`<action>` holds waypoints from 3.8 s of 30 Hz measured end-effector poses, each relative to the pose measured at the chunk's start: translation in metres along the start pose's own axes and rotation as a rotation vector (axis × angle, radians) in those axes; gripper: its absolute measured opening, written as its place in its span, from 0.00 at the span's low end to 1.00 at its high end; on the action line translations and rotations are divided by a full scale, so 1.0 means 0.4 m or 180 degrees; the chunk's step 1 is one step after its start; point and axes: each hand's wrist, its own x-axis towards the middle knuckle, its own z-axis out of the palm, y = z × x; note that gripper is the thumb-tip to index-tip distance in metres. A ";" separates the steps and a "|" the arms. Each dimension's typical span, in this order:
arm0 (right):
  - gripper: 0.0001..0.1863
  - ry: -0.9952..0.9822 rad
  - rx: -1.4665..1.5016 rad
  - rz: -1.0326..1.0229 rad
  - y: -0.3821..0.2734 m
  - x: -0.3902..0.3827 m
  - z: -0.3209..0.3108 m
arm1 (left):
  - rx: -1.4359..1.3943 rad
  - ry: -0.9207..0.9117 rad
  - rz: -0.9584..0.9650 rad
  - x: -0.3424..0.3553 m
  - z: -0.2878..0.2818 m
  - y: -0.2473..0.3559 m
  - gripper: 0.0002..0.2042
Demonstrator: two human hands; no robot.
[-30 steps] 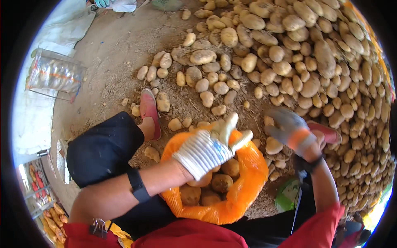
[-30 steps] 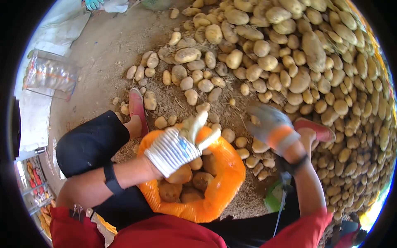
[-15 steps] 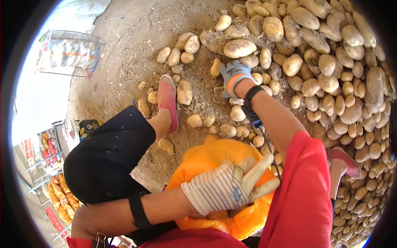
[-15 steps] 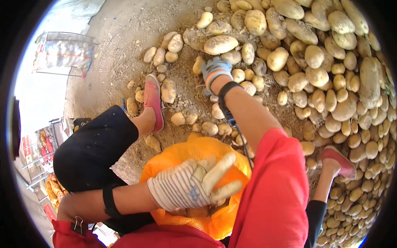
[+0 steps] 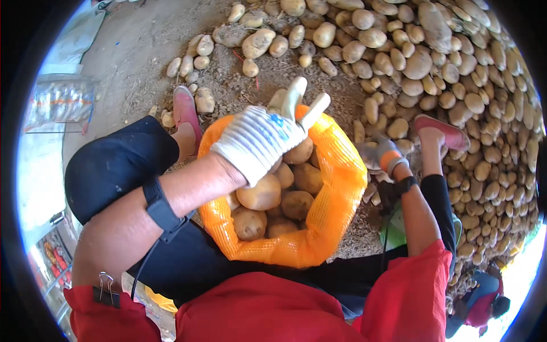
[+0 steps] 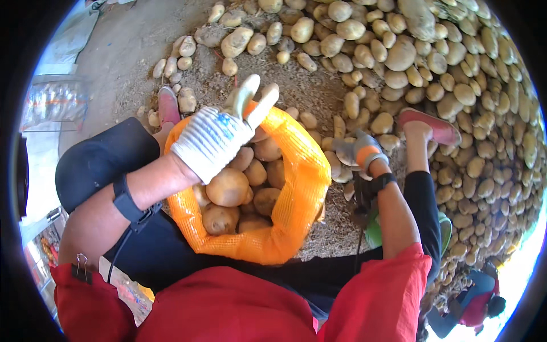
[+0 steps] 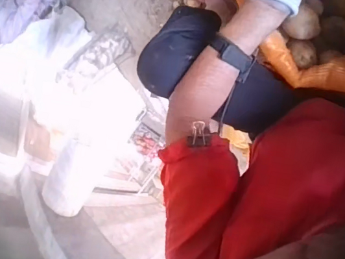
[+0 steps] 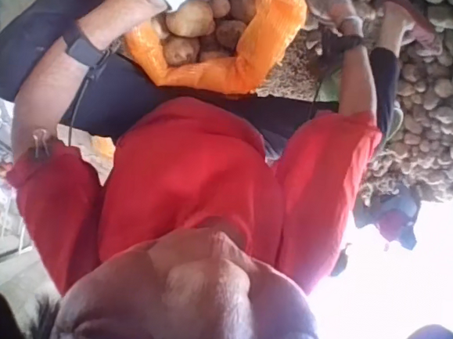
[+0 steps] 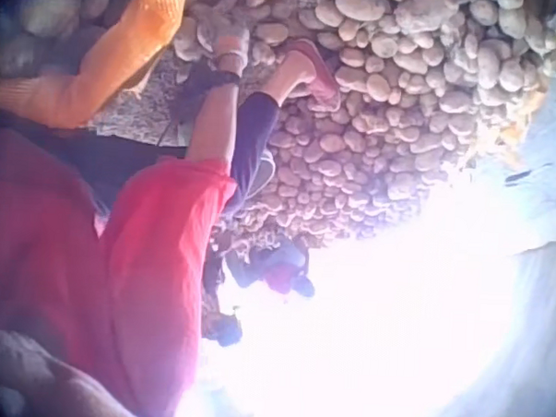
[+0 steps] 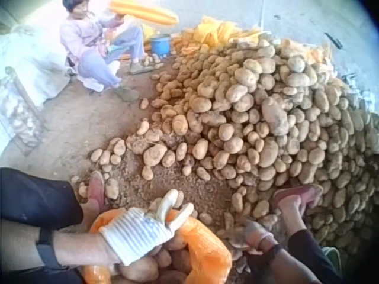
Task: The person sits on the ground next to a large pile of potatoes and repeatedly picks them up by hand to place them into an orange mesh bag. The person continues this process, filling the bag with potatoes from the surrounding pile.
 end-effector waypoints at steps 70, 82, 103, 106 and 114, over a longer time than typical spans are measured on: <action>0.21 0.0726 -0.2343 -0.2600 -0.645 0.487 0.211 | -0.1827 0.1276 0.0420 -0.012 0.035 -0.005 0.25; 0.37 -0.0359 0.2564 -0.1198 -0.230 -0.245 -0.240 | -0.1182 0.1466 0.0279 0.010 0.045 -0.008 0.35; 0.28 0.1283 -0.0796 -0.1324 -0.415 -0.342 0.082 | -0.0608 0.1064 0.0375 -0.008 0.021 -0.011 0.36; 0.25 0.1514 -0.0788 -0.1646 -0.372 -0.306 0.098 | -0.0590 0.1037 0.0405 0.003 0.026 -0.019 0.35; 0.26 0.1670 -0.0384 -0.2096 -0.343 -0.293 0.083 | 0.0614 0.2028 0.1288 0.056 -0.039 -0.030 0.44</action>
